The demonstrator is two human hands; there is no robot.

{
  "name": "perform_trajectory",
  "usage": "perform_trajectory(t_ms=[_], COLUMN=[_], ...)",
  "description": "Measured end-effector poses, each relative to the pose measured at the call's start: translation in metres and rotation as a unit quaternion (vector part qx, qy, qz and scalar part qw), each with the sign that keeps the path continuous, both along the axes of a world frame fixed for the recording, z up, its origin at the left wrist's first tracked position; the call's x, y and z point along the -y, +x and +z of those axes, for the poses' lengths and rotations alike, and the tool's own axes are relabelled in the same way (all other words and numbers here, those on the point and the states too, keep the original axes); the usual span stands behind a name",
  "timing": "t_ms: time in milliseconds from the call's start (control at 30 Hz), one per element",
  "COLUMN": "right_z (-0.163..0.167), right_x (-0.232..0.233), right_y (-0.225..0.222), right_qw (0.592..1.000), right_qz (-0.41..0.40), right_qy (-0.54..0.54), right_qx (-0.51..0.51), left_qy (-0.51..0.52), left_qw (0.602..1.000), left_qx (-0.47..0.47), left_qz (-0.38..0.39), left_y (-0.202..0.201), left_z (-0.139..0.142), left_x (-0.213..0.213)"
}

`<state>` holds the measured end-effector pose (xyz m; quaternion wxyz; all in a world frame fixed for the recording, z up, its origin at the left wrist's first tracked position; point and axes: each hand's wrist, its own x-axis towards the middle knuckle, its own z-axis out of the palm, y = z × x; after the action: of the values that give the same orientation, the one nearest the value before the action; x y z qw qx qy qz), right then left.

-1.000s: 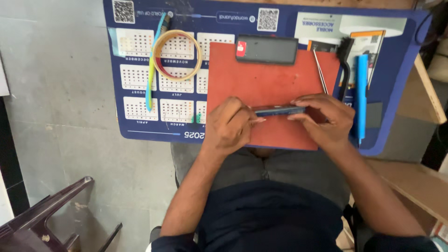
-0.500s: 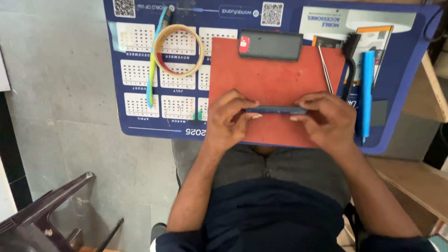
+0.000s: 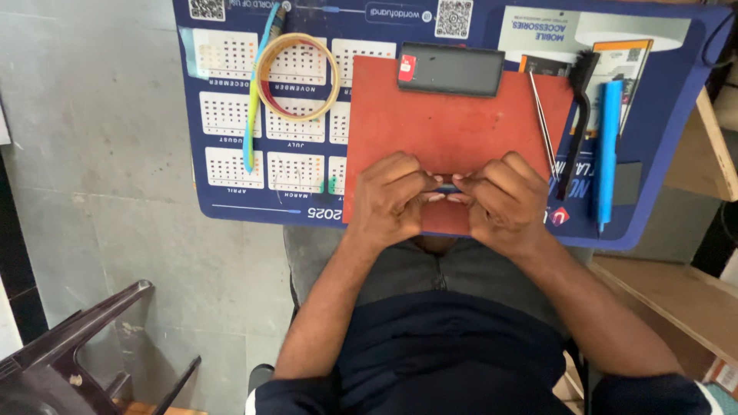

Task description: The person assembles a small electronic device by inserting a circuit board into a plastic housing, attaching a keypad, and securing the back cover. They handle the device components, a small white paper, and a black plastic frame during the process.

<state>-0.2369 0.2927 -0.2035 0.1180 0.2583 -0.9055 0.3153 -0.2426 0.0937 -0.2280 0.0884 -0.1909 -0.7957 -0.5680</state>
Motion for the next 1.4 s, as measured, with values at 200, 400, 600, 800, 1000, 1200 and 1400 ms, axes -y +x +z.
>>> perform_trajectory(t_ms=[200, 400, 600, 800, 1000, 1200, 1400], right_z=[0.010, 0.018, 0.001, -0.005, -0.003, 0.025, 0.032], right_x=[0.006, 0.008, 0.011, 0.002, 0.000, -0.001, 0.006], right_y=[0.001, 0.001, 0.002, 0.004, 0.015, 0.013, 0.018], right_qw=[1.000, 0.999, 0.999, 0.998, 0.917, 0.961, 0.968], right_qz=[0.006, 0.034, 0.012, 0.007, -0.029, 0.005, -0.042], right_qy=[0.010, 0.036, 0.025, -0.061, -0.339, -0.235, -0.220], right_qx=[0.009, 0.005, -0.020, 0.015, 0.209, 0.148, 0.114], left_qy=[0.102, 0.144, 0.110, 0.120, 0.356, 0.151, 0.111], left_qw=[0.992, 0.981, 0.993, 0.991, 0.920, 0.987, 0.993], left_qx=[0.065, 0.115, 0.043, 0.060, 0.166, -0.007, -0.028], left_qz=[-0.022, -0.052, 0.021, 0.027, -0.015, 0.047, 0.039], left_y=[0.006, 0.006, 0.008, 0.011, 0.019, 0.019, 0.013], left_z=[-0.001, -0.006, -0.008, -0.002, 0.009, 0.029, 0.042], left_x=[0.001, 0.005, -0.006, -0.004, -0.002, 0.000, -0.006])
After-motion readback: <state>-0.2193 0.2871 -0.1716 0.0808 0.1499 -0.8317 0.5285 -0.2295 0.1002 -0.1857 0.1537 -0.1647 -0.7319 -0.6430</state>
